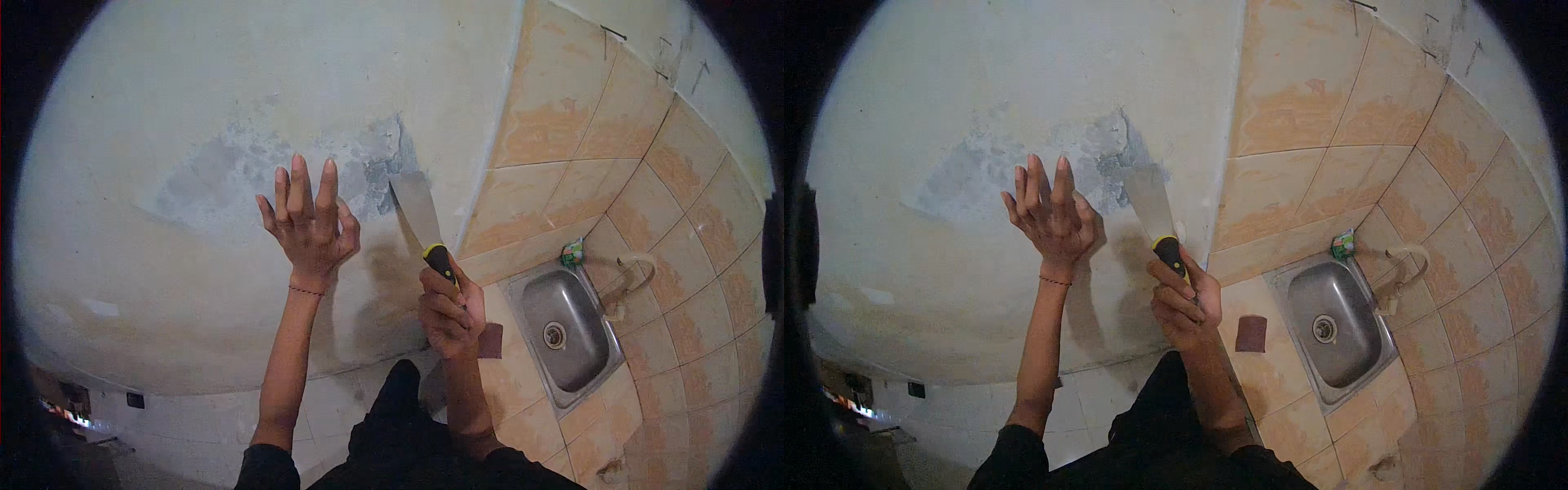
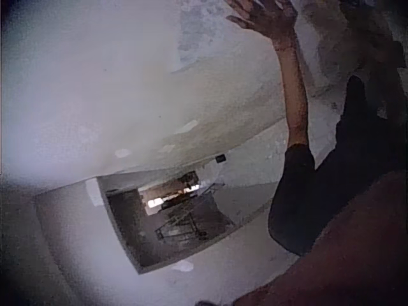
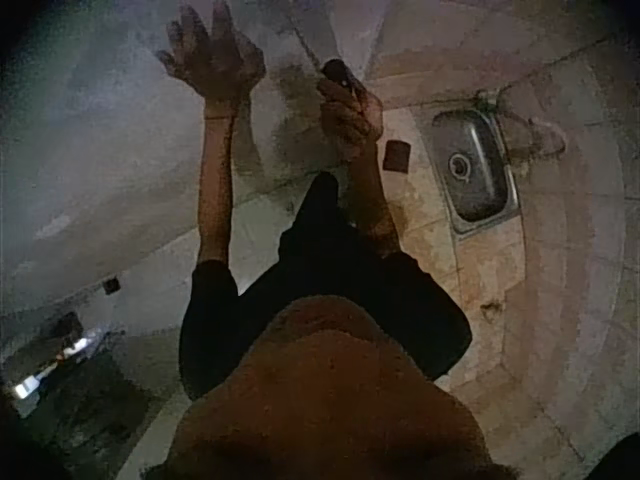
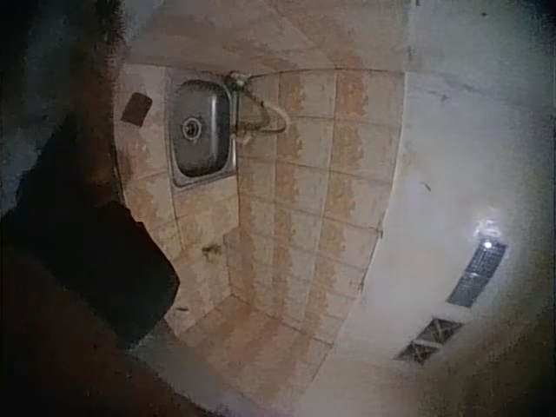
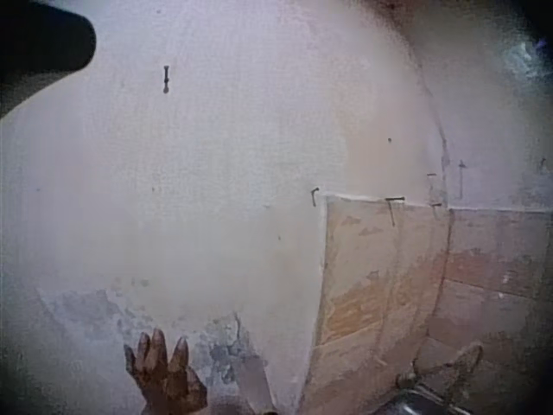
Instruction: The person scrapes paint or plaster from a wall using a putty knife.
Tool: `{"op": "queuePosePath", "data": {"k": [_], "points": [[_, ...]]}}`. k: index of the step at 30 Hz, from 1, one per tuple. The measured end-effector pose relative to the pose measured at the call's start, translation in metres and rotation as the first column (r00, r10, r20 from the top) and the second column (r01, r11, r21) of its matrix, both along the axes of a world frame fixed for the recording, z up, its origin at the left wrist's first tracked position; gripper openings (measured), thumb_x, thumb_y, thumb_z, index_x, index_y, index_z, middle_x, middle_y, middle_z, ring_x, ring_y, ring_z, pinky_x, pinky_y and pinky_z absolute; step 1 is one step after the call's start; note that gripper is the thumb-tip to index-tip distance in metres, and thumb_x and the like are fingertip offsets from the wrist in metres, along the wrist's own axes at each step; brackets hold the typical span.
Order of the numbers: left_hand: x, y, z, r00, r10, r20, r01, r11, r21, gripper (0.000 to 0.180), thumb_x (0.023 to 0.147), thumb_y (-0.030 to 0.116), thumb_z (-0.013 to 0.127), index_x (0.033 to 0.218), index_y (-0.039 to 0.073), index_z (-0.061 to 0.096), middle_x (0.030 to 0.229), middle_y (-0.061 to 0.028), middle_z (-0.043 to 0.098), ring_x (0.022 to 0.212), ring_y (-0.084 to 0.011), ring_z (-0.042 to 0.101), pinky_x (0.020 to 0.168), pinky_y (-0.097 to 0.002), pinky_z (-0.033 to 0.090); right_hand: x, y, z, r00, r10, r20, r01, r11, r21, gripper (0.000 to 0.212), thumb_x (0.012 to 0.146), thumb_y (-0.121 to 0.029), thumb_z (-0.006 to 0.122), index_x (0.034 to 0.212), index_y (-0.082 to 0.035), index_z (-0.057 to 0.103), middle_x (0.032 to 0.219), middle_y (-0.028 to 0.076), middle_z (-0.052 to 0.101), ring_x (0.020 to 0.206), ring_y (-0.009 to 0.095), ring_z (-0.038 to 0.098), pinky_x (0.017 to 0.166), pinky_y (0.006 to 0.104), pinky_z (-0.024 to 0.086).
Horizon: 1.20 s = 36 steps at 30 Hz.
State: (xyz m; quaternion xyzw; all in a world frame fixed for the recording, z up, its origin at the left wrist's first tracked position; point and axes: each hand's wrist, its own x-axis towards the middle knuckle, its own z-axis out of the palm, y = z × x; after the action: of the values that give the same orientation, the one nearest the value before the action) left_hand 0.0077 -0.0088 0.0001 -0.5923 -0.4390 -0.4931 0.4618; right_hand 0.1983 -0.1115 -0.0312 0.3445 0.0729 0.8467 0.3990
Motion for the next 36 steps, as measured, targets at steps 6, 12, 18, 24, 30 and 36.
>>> {"op": "queuePosePath", "data": {"k": [6,12,18,24,30,36], "points": [[0.002,-0.001,0.002,0.999,-0.040,0.012,0.040,0.999,0.006,0.060,0.082,0.023,0.047,0.142,0.024,0.049,0.147,-0.0071,0.044,0.142,-0.0241,0.031,0.122,-0.0462,0.005,0.005,0.006,-0.003,0.995,-0.045,0.091,0.043,0.999,0.022,0.031,0.107,-0.026,0.028,0.100,0.002,0.037,0.072,0.008,0.040,0.036,0.009,0.039,0.024,0.0196,0.033],[0.002,0.000,0.002,1.000,-0.011,0.007,0.011,1.000,0.014,0.056,0.085,0.026,0.045,0.141,0.024,0.050,0.147,-0.0075,0.044,0.142,-0.0247,0.031,0.122,-0.0465,0.004,0.006,0.002,-0.002,0.997,0.013,0.076,-0.012,1.000,-0.017,0.030,0.107,-0.026,0.028,0.100,0.002,0.037,0.072,0.008,0.041,0.035,0.008,0.037,0.023,0.0203,0.033],[0.001,0.001,0.003,1.000,0.012,0.002,-0.012,1.000,0.016,0.055,0.087,0.030,0.043,0.141,0.024,0.050,0.147,-0.0075,0.044,0.142,-0.0246,0.031,0.122,-0.0466,0.004,0.008,0.001,0.005,0.997,0.003,0.076,0.001,0.998,-0.058,0.029,0.107,-0.026,0.027,0.100,0.000,0.037,0.070,0.008,0.040,0.035,0.008,0.039,0.023,0.0191,0.032],[0.001,0.000,0.003,1.000,-0.007,0.005,0.007,1.000,0.015,0.054,0.088,0.031,0.042,0.141,0.024,0.051,0.147,-0.0078,0.044,0.143,-0.0245,0.030,0.122,-0.0463,0.004,0.007,0.002,0.002,0.999,0.003,0.041,-0.001,0.999,-0.042,0.033,0.107,-0.027,0.027,0.104,0.004,0.036,0.070,0.007,0.040,0.035,0.008,0.042,0.023,0.0186,0.036],[0.001,0.003,0.001,1.000,-0.002,-0.007,0.002,1.000,0.026,0.055,0.087,0.030,0.043,0.141,0.024,0.051,0.148,-0.0084,0.043,0.143,-0.0252,0.029,0.122,-0.0464,0.004,0.011,0.013,-0.007,0.994,0.012,0.105,-0.020,0.997,0.075,0.028,0.107,-0.027,0.028,0.102,-0.001,0.038,0.070,0.007,0.040,0.034,0.007,0.037,0.023,0.0186,0.032],[0.001,0.006,0.002,1.000,-0.002,0.005,0.002,0.999,0.038,0.056,0.086,0.029,0.043,0.141,0.023,0.050,0.148,-0.0093,0.043,0.143,-0.0262,0.028,0.122,-0.0465,0.004,0.012,0.005,0.002,0.983,-0.046,0.177,0.052,0.998,-0.029,0.028,0.107,-0.025,0.027,0.104,0.001,0.039,0.069,0.006,0.039,0.035,0.006,0.038,0.023,0.0175,0.034]]}}
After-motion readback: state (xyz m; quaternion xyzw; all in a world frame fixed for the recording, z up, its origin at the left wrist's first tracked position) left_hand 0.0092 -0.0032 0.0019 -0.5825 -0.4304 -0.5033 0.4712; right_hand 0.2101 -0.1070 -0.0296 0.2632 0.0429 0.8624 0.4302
